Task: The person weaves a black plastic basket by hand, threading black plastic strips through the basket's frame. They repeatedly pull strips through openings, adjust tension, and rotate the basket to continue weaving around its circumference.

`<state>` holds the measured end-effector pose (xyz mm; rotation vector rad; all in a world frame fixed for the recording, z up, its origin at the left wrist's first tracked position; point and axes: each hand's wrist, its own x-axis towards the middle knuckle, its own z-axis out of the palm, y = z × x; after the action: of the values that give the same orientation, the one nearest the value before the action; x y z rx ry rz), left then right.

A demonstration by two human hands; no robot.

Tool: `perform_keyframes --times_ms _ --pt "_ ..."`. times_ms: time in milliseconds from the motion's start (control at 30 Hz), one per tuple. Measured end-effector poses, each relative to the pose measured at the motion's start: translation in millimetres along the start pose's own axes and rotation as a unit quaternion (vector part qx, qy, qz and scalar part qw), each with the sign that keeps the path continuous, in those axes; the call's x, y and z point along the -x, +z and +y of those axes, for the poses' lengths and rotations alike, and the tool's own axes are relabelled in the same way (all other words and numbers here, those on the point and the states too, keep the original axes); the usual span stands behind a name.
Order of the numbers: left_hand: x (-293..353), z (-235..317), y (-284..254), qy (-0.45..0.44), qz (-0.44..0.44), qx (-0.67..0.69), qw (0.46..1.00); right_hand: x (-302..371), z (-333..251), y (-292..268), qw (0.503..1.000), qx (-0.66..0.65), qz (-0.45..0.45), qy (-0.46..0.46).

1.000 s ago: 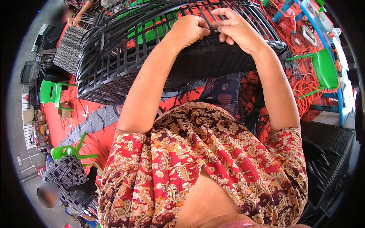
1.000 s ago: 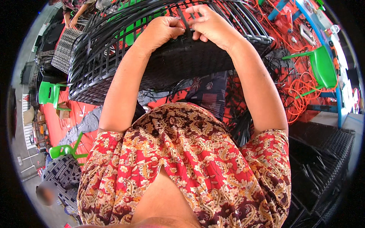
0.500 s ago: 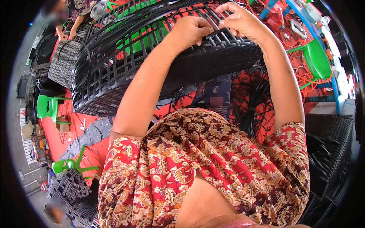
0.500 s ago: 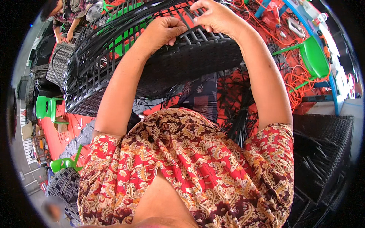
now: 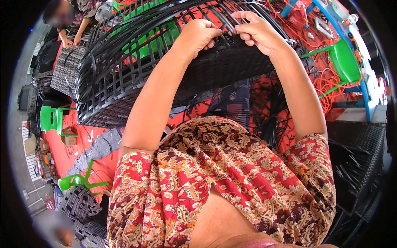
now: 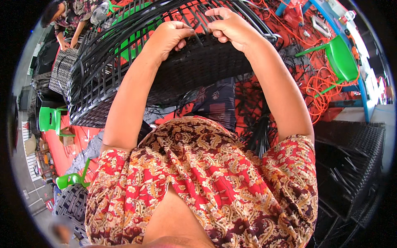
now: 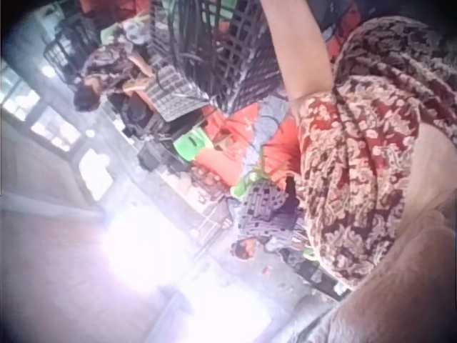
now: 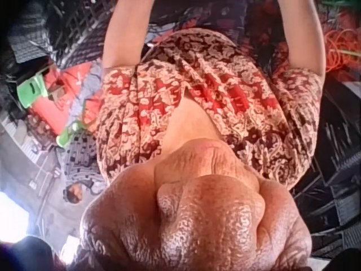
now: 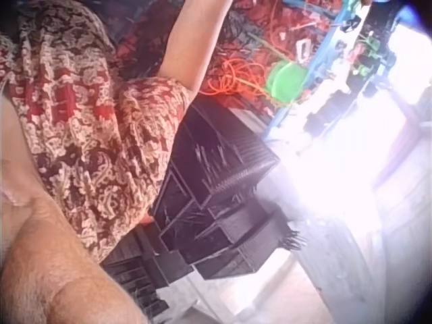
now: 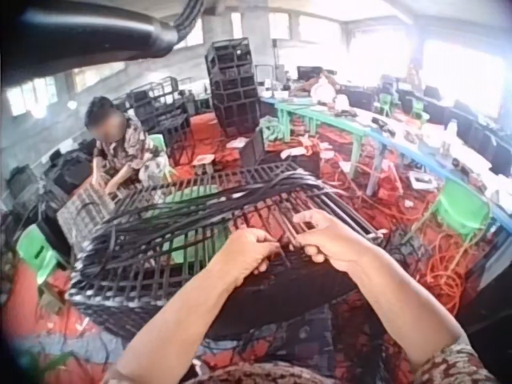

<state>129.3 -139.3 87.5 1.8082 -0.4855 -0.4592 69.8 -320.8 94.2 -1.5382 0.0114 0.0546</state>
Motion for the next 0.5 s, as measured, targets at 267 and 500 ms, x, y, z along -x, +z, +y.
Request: perform_keyframes --times_ms 267,500 --pt "-18 -1 8 -0.016 0.024 -0.147 0.989 -1 6 -6 0.999 -0.041 -0.001 -0.001" --pt "-32 11 19 0.007 -0.027 -0.45 0.893 0 -1 -3 1.0 -0.021 -0.007 -0.01"
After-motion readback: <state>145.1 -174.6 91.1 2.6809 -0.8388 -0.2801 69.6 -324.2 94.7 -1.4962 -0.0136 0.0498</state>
